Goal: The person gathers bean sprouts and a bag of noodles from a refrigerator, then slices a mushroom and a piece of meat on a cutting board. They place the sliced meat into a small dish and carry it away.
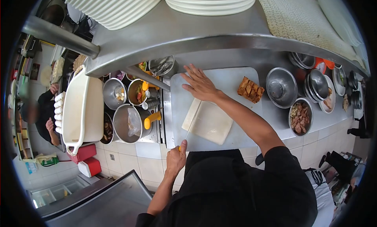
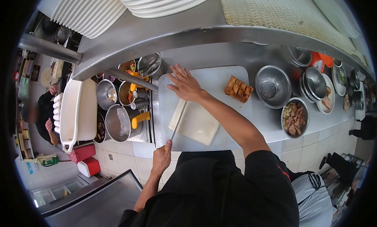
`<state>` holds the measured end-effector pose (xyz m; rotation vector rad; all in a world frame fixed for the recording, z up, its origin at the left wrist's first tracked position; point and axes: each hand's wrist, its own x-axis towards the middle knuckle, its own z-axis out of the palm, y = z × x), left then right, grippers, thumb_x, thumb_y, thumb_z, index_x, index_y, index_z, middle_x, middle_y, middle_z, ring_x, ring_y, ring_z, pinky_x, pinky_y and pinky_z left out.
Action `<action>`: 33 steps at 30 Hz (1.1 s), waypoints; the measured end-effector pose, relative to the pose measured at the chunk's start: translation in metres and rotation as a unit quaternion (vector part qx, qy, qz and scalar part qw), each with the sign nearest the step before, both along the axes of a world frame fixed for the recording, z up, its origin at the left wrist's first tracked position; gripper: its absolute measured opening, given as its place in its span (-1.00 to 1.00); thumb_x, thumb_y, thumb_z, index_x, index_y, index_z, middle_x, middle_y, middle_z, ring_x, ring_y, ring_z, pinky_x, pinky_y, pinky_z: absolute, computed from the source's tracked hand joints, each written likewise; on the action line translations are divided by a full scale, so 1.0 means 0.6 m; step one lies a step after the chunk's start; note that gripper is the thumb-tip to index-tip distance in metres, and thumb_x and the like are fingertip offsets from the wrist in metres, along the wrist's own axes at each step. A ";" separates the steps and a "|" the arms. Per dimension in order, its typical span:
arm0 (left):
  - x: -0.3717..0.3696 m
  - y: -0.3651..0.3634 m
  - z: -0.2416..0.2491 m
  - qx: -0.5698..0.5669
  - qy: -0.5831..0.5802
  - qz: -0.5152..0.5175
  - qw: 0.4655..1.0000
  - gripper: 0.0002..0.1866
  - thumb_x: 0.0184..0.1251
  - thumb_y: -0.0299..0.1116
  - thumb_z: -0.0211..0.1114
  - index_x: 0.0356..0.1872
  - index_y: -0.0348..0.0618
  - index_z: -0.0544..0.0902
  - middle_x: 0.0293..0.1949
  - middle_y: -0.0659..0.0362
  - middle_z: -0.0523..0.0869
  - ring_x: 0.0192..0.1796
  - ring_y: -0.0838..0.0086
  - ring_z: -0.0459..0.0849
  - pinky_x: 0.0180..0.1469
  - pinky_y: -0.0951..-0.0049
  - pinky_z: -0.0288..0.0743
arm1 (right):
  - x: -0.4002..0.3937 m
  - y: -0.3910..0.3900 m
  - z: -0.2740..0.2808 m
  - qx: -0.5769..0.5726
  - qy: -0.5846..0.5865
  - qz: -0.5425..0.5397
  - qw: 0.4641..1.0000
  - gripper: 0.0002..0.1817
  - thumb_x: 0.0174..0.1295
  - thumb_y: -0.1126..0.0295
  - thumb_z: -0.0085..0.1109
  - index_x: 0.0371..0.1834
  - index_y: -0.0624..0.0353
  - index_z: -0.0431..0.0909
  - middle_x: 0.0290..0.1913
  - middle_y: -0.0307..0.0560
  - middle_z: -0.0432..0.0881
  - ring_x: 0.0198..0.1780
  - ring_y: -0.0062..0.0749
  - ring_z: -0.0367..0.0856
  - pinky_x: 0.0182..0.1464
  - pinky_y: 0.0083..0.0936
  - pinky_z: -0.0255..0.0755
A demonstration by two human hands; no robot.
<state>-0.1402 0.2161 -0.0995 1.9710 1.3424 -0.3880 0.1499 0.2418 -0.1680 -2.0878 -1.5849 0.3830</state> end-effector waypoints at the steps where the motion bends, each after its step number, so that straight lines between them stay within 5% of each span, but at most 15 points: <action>1: 0.003 0.006 0.001 -0.011 0.005 0.008 1.000 -0.13 0.41 0.36 -0.16 -0.51 -0.44 0.62 -0.47 -0.35 0.63 -0.25 -0.24 0.64 -0.13 -0.04 0.46 | 0.000 0.008 -0.004 0.001 0.002 -0.001 1.000 -0.33 0.48 -0.14 -0.42 0.50 0.03 0.13 0.59 -0.03 -0.14 0.61 -0.17 -0.37 0.58 -0.13 -0.30; 13: 0.004 0.023 -0.007 -0.039 0.019 0.007 0.999 -0.11 0.40 0.36 -0.17 -0.49 -0.47 0.63 -0.48 -0.35 0.62 -0.26 -0.22 0.65 -0.12 -0.02 0.46 | 0.004 0.011 -0.019 -0.025 0.012 -0.002 1.000 -0.35 0.49 -0.10 -0.41 0.50 0.04 0.12 0.60 -0.04 -0.17 0.61 -0.18 -0.41 0.58 -0.11 -0.36; 15: 0.000 0.022 -0.024 -0.014 0.004 0.012 1.000 -0.12 0.40 0.35 -0.12 -0.59 -0.46 0.57 -0.66 -0.20 0.53 -0.47 0.09 0.60 -0.25 0.09 0.45 | 0.000 0.013 -0.032 -0.037 -0.008 -0.006 0.999 -0.37 0.49 -0.08 -0.39 0.49 0.04 0.14 0.60 -0.05 -0.15 0.61 -0.17 -0.40 0.58 -0.08 -0.37; 16: -0.002 0.021 -0.030 -0.014 0.005 0.012 1.000 -0.12 0.40 0.35 -0.12 -0.59 -0.46 0.57 -0.66 -0.20 0.53 -0.47 0.09 0.60 -0.25 0.09 0.45 | -0.003 0.012 -0.028 -0.038 -0.007 -0.005 0.999 -0.37 0.49 -0.08 -0.39 0.49 0.04 0.14 0.60 -0.05 -0.15 0.61 -0.17 -0.40 0.58 -0.08 -0.37; 18: -0.003 0.019 -0.039 -0.030 -0.006 0.000 1.000 -0.13 0.42 0.33 -0.16 -0.45 -0.47 0.66 -0.46 -0.38 0.63 -0.24 -0.26 0.66 -0.12 -0.05 0.47 | -0.008 0.013 -0.020 -0.023 -0.047 -0.002 0.999 -0.39 0.50 -0.05 -0.37 0.48 0.04 0.17 0.59 -0.05 -0.13 0.61 -0.17 -0.39 0.57 -0.03 -0.39; 31: 0.037 0.026 -0.035 0.037 -0.031 -0.014 0.999 -0.12 0.41 0.35 -0.16 -0.48 -0.46 0.64 -0.49 -0.36 0.63 -0.26 -0.27 0.65 -0.15 -0.04 0.49 | 0.042 0.022 -0.009 0.024 -0.134 0.049 0.989 -0.45 0.50 0.01 -0.30 0.43 0.03 0.28 0.57 -0.02 -0.02 0.61 -0.15 -0.32 0.56 0.00 -0.34; 33: 0.033 0.020 -0.015 0.018 -0.021 -0.008 1.000 -0.12 0.41 0.34 -0.16 -0.48 -0.46 0.64 -0.49 -0.37 0.62 -0.27 -0.27 0.65 -0.15 -0.03 0.48 | 0.035 0.013 -0.002 0.066 -0.032 0.004 0.997 -0.42 0.50 -0.03 -0.31 0.43 0.06 0.27 0.57 -0.02 -0.03 0.61 -0.16 -0.29 0.57 -0.07 -0.29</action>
